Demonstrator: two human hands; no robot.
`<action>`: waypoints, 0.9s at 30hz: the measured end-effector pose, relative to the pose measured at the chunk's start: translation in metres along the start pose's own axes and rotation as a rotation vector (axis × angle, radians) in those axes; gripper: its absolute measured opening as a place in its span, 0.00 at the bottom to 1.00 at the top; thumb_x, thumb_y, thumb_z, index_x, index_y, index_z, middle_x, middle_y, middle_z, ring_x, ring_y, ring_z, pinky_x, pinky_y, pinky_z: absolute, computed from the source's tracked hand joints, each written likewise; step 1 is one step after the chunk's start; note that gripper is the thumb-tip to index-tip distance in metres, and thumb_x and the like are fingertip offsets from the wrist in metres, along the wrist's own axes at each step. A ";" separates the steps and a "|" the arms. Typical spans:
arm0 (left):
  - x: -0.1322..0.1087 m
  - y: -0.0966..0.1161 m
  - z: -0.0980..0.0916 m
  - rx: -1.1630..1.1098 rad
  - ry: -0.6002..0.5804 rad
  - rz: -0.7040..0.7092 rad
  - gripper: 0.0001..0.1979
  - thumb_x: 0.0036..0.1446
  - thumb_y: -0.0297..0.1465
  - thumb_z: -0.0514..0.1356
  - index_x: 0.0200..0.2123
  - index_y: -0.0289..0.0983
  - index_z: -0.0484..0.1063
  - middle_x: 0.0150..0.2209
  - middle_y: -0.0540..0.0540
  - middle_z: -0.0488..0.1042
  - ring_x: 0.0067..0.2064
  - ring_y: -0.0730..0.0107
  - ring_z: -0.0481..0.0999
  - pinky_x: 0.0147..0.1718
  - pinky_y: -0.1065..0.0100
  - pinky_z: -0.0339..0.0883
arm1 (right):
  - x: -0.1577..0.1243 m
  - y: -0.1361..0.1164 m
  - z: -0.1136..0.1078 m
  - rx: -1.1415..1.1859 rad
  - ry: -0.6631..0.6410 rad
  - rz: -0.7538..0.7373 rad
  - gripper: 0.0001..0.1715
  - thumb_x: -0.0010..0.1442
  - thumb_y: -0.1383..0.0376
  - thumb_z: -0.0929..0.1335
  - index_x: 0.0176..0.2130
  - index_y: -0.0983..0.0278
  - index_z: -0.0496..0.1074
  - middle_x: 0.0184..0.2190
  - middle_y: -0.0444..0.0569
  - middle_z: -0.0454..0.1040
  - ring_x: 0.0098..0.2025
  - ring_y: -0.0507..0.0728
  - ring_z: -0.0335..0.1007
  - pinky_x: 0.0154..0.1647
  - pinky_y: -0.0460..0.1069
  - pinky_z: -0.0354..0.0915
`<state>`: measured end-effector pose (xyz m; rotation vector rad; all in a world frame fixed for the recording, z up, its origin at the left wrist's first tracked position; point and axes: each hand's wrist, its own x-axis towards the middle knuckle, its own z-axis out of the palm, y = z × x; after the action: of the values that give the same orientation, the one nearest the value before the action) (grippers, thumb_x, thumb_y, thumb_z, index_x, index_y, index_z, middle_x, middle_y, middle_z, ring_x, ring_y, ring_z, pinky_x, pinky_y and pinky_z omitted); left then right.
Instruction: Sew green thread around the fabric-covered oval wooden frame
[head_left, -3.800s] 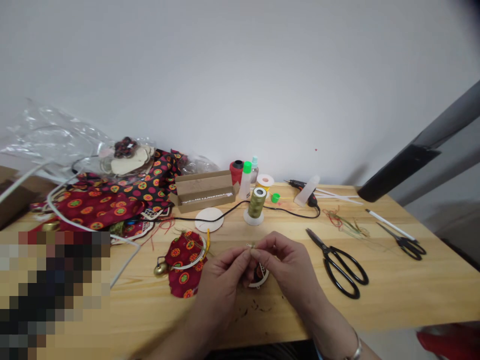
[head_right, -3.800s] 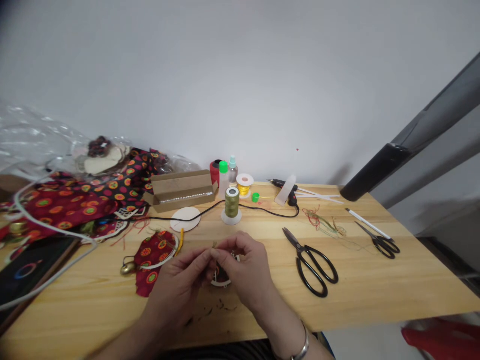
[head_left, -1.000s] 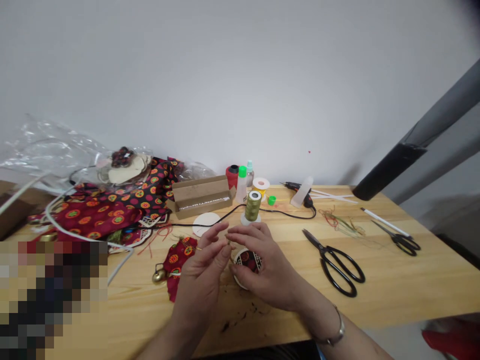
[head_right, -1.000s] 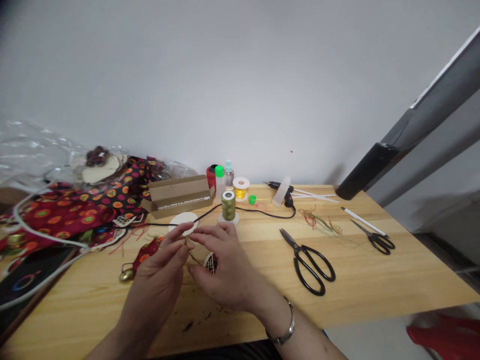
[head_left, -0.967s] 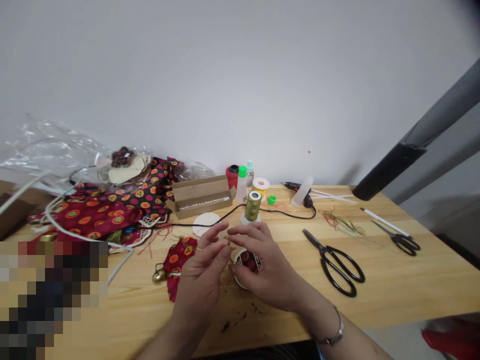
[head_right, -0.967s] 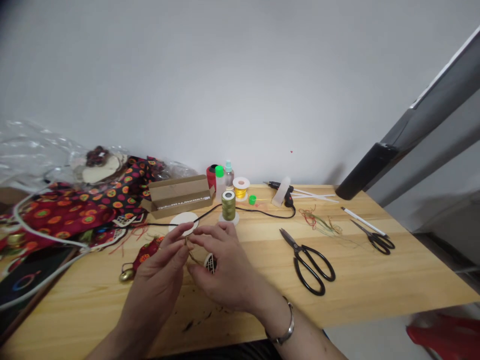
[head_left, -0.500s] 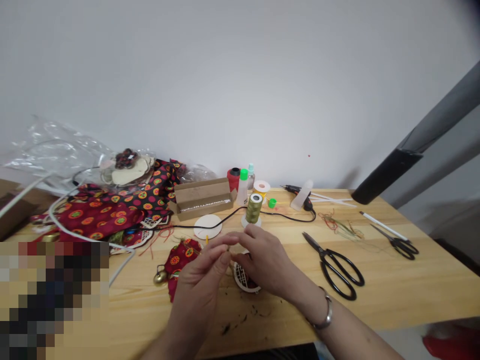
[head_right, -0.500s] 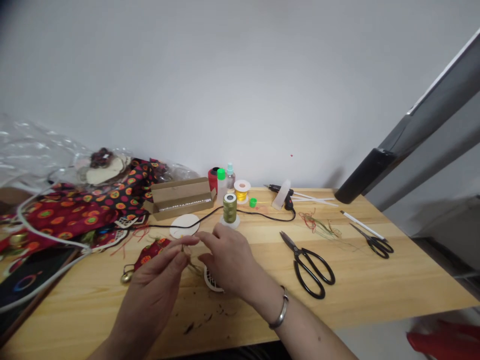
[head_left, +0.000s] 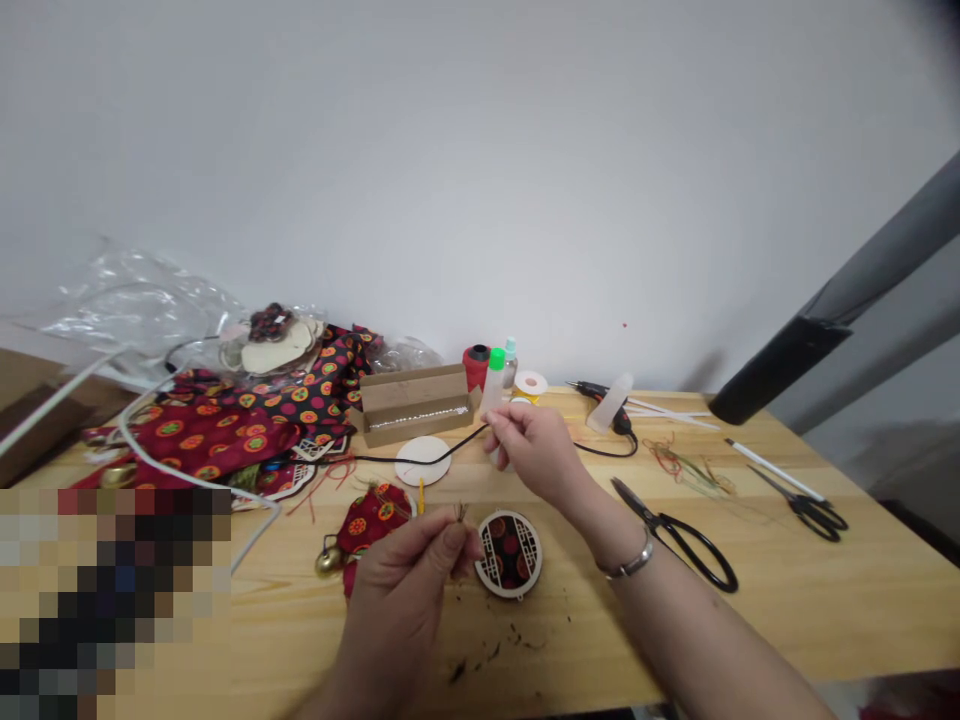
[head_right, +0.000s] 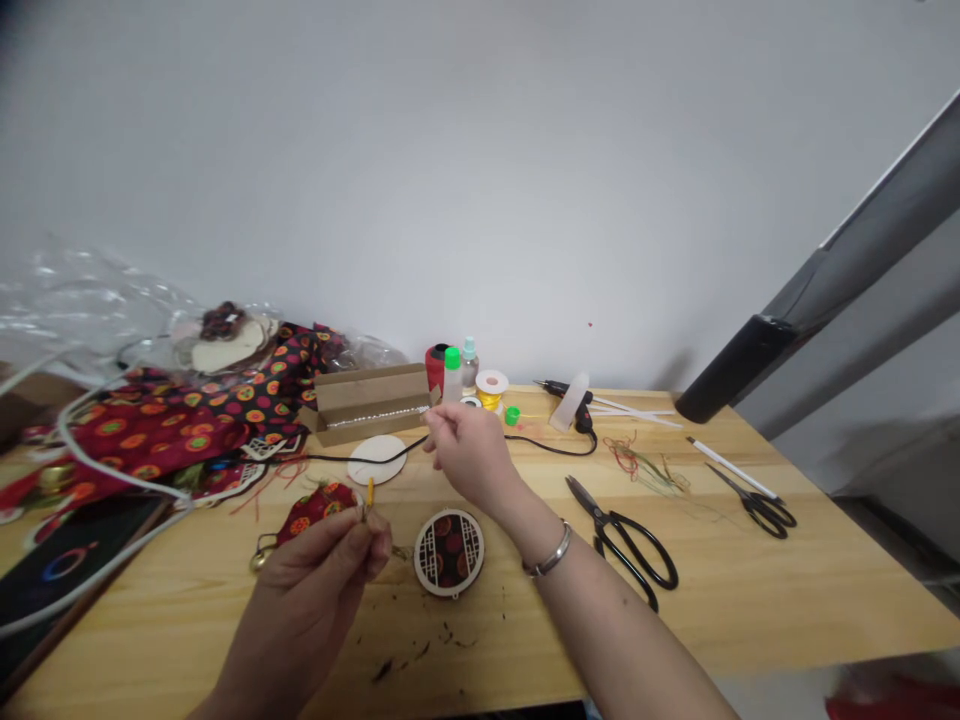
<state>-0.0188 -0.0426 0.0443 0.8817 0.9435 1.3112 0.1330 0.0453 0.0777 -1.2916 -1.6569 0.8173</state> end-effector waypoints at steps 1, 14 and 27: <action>0.000 0.001 0.001 0.004 -0.004 0.002 0.08 0.48 0.36 0.67 0.25 0.36 0.79 0.22 0.50 0.73 0.26 0.74 0.67 0.27 0.74 0.62 | 0.004 0.000 -0.001 0.057 0.007 0.022 0.15 0.61 0.60 0.61 0.31 0.65 0.71 0.24 0.46 0.75 0.18 0.48 0.66 0.20 0.43 0.60; -0.002 0.006 0.007 0.016 -0.038 0.009 0.11 0.49 0.35 0.67 0.20 0.36 0.76 0.21 0.50 0.71 0.26 0.73 0.66 0.27 0.74 0.62 | 0.027 -0.017 -0.035 0.391 0.170 0.070 0.15 0.54 0.59 0.67 0.38 0.67 0.71 0.33 0.50 0.76 0.27 0.49 0.71 0.18 0.41 0.59; -0.004 0.007 0.012 -0.010 -0.016 -0.025 0.12 0.45 0.37 0.69 0.19 0.35 0.77 0.20 0.50 0.70 0.26 0.73 0.66 0.26 0.74 0.62 | 0.028 -0.044 -0.060 0.353 0.258 -0.085 0.13 0.54 0.60 0.70 0.38 0.66 0.73 0.33 0.49 0.78 0.29 0.51 0.73 0.26 0.46 0.64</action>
<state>-0.0103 -0.0465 0.0556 0.8689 0.9317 1.2843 0.1673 0.0609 0.1478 -1.0252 -1.2876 0.8119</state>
